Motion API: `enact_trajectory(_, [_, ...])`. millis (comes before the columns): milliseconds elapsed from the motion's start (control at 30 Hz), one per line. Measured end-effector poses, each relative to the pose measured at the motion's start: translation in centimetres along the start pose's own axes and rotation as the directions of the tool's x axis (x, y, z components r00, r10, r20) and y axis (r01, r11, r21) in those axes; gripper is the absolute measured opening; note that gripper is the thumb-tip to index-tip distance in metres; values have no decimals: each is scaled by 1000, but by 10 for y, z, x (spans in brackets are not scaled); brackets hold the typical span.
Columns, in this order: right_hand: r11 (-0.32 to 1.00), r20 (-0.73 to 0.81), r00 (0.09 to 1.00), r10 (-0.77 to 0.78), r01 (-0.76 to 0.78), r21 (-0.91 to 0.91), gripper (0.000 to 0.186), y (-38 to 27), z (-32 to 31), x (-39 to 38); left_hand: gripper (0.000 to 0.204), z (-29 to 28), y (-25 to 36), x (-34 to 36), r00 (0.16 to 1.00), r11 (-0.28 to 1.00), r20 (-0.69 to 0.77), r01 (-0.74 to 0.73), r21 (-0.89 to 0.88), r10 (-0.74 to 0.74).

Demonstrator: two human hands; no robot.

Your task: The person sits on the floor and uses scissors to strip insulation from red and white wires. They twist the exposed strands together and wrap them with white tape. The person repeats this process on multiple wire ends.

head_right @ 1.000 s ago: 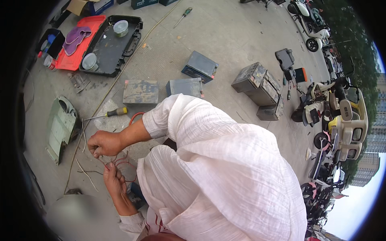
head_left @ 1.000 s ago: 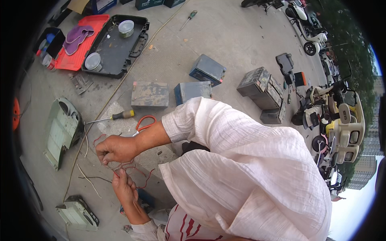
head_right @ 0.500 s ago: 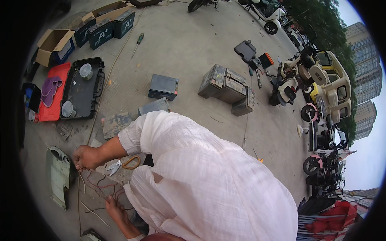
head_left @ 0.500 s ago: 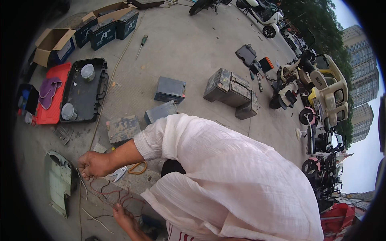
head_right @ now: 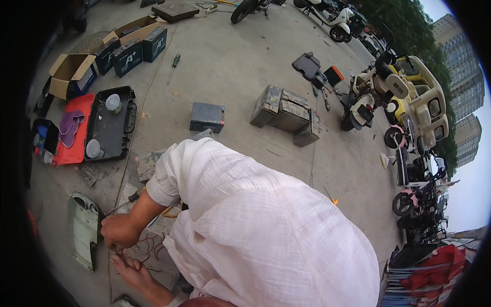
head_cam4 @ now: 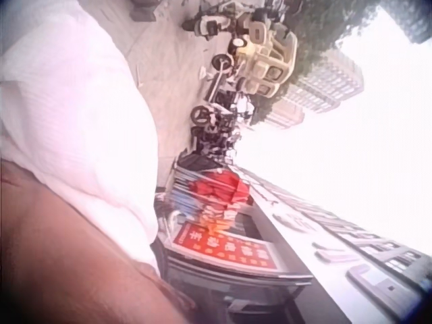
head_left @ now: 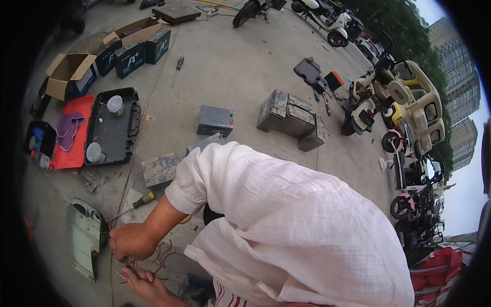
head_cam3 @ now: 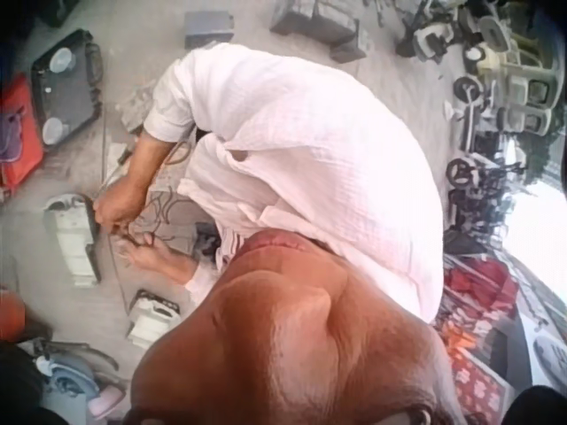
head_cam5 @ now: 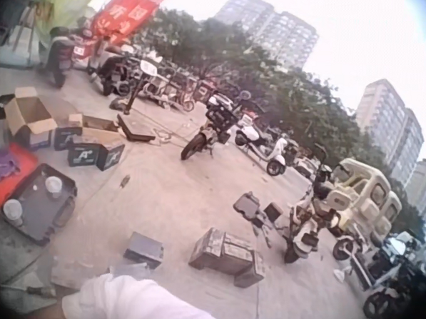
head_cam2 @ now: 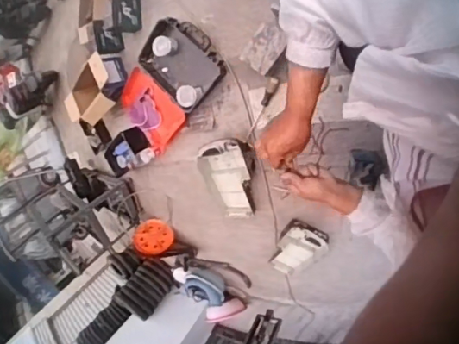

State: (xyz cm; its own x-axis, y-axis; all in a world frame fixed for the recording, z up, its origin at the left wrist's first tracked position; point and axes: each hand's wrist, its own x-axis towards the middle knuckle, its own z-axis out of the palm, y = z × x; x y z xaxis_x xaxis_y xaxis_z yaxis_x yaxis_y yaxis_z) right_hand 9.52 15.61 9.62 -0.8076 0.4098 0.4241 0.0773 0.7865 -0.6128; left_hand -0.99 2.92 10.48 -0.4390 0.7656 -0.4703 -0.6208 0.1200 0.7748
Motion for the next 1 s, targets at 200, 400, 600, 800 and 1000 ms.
enact_trajectory(200, [984,17,1000,7,-10,176,12,-13,7,15,18,-13,-5,3,992,987,127,46,-152,-26])
enact_trajectory(400, [965,-16,996,88,-81,250,12,-21,5,18,17,-5,9,-7,980,981,196,73,-179,-37])
enact_trajectory(600, [949,-57,988,147,-124,289,12,-31,-9,22,19,-15,13,0,928,924,373,156,-349,-16])
enact_trajectory(800, [877,-81,969,232,-172,448,13,-41,-15,30,18,-5,26,-6,938,935,343,77,-346,50])
enact_trajectory(1000, [831,-79,974,212,-137,538,18,-64,-42,34,17,-16,37,-2,880,983,460,-38,-180,119])
